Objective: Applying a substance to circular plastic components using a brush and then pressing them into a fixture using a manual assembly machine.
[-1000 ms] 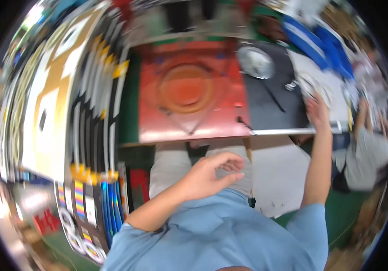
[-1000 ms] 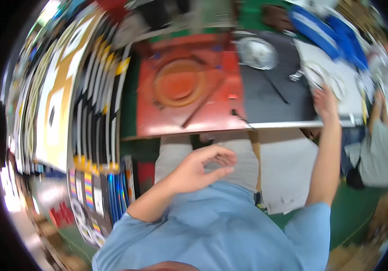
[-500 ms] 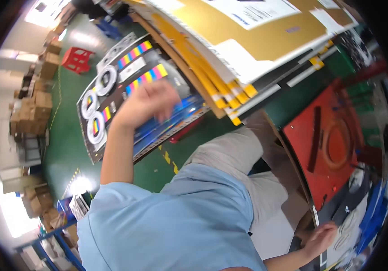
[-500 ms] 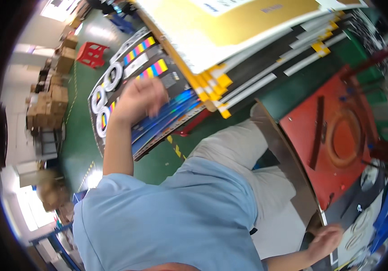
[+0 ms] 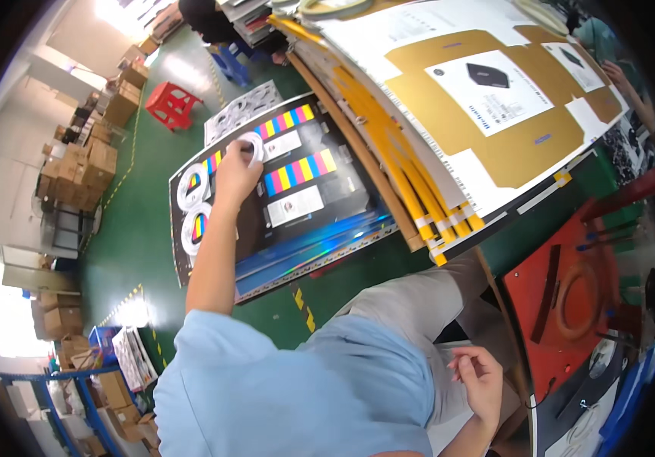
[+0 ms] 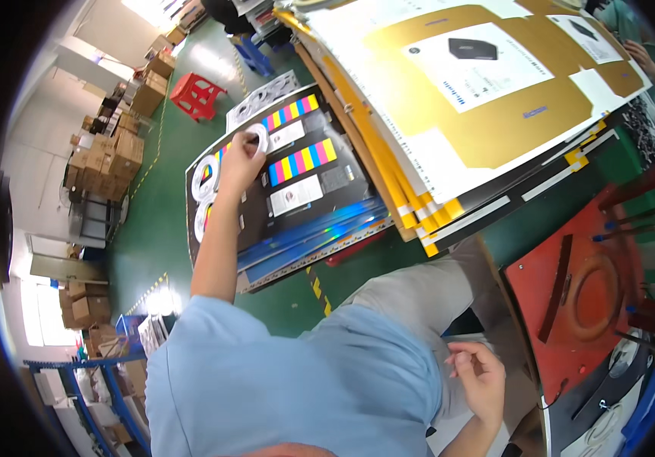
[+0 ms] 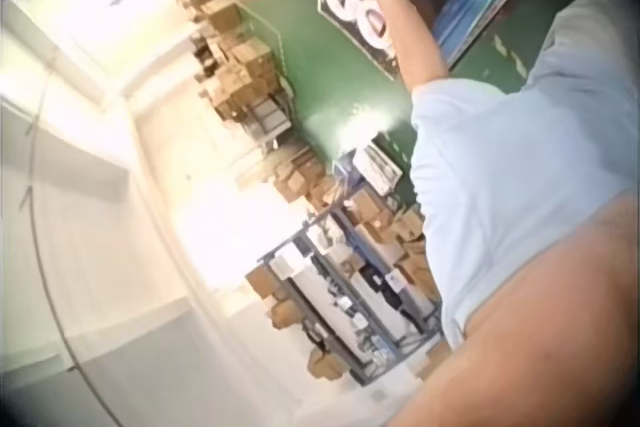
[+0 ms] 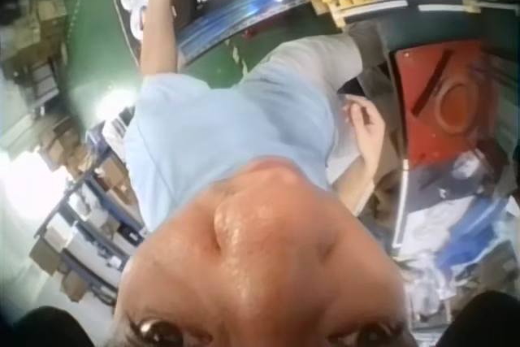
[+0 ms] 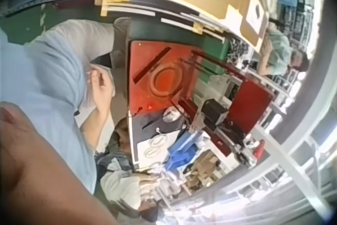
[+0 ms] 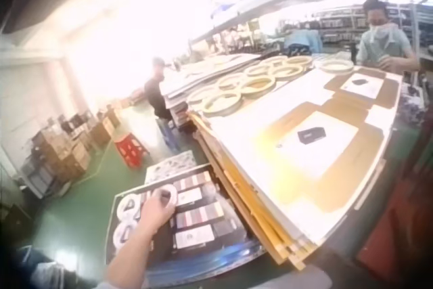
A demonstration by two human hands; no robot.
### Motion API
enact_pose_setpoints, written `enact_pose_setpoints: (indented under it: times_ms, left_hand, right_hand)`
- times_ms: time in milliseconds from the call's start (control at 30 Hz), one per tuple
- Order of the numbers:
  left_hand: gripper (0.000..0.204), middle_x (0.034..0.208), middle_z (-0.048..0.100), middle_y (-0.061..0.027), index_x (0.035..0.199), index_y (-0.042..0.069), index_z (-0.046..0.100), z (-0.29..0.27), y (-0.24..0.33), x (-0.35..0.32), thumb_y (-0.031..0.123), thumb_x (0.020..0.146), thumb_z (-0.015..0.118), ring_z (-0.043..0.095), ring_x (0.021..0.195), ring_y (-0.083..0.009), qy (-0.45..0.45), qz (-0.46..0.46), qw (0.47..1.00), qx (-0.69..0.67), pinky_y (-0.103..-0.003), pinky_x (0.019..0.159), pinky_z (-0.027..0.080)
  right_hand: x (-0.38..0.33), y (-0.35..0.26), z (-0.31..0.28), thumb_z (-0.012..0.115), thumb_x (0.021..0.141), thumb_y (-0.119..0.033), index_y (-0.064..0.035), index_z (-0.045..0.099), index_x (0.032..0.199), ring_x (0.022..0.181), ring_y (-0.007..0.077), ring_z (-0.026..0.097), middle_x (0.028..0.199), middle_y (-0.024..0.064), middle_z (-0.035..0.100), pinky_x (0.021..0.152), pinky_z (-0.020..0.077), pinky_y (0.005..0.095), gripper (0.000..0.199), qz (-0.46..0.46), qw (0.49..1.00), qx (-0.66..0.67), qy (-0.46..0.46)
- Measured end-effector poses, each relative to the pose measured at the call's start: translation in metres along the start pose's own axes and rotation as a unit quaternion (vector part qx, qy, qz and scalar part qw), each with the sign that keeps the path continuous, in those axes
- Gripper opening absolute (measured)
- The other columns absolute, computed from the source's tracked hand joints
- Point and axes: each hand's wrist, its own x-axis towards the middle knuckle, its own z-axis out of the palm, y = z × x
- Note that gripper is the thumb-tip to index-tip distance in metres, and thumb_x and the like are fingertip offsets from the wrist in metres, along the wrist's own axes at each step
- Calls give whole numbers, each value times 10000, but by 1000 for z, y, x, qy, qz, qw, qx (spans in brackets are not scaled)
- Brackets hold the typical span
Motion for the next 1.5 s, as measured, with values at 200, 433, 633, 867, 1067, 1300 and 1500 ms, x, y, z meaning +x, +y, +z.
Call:
enact_pose_setpoints:
  times_ms: [200,433,633,867,1067,1300,1500]
  left_hand:
    - [400,1067,745,-57,1302,-37,667,-66,72,-31,174,975,760,681,881,-108,-313,-50,861,-397,-264,774,540]
    - [303,1157,727,-157,1195,-68,739,-70,194,-97,39,922,812,677,1058,-245,-619,248,567,-483,-349,891,547]
    - [272,1088,716,-144,1116,-22,781,-10,328,-163,43,857,833,666,993,-302,-405,508,553,-521,-410,905,508]
    - [210,1102,720,-100,1081,41,740,80,417,-201,44,872,766,672,1109,-297,-243,630,608,-417,-520,1125,463]
    - [192,1113,736,-127,1074,34,729,105,418,-200,-39,910,660,672,1192,-323,-284,599,627,-409,-548,1180,431]
    - [256,1216,727,-184,1160,-13,719,-12,381,-194,-39,922,631,701,1141,-370,-281,632,599,-403,-470,1025,554]
    - [160,1020,772,-158,1094,-38,714,-102,385,-73,-57,943,666,763,969,-222,-139,601,725,-307,-351,869,605]
  right_hand:
    - [-4,-3,-1,655,1049,-90,42,735,1158,835,114,660,989,81,705,726,531,254,189,-29,999,3,20]
    - [-22,-23,-8,651,1050,-85,38,731,1148,846,117,673,980,81,699,718,539,255,177,-114,991,30,60]
    - [-45,-35,-33,617,1076,-124,10,631,1209,739,100,605,909,65,670,658,493,235,189,-313,891,46,327]
    - [-58,-24,-34,636,1051,-32,11,660,1180,854,89,632,979,41,667,751,517,233,138,-294,864,18,409]
    - [-39,-29,-35,662,1032,-35,12,667,1195,856,123,651,1034,73,676,761,528,256,170,-300,849,-50,431]
    - [-4,-53,-54,659,983,-184,-6,531,1498,1490,419,425,1552,187,530,1234,282,558,559,-258,701,-519,415]
    - [-17,-45,-28,725,919,-403,9,470,1554,1574,444,285,1670,197,384,1253,130,691,798,-173,713,-588,340]
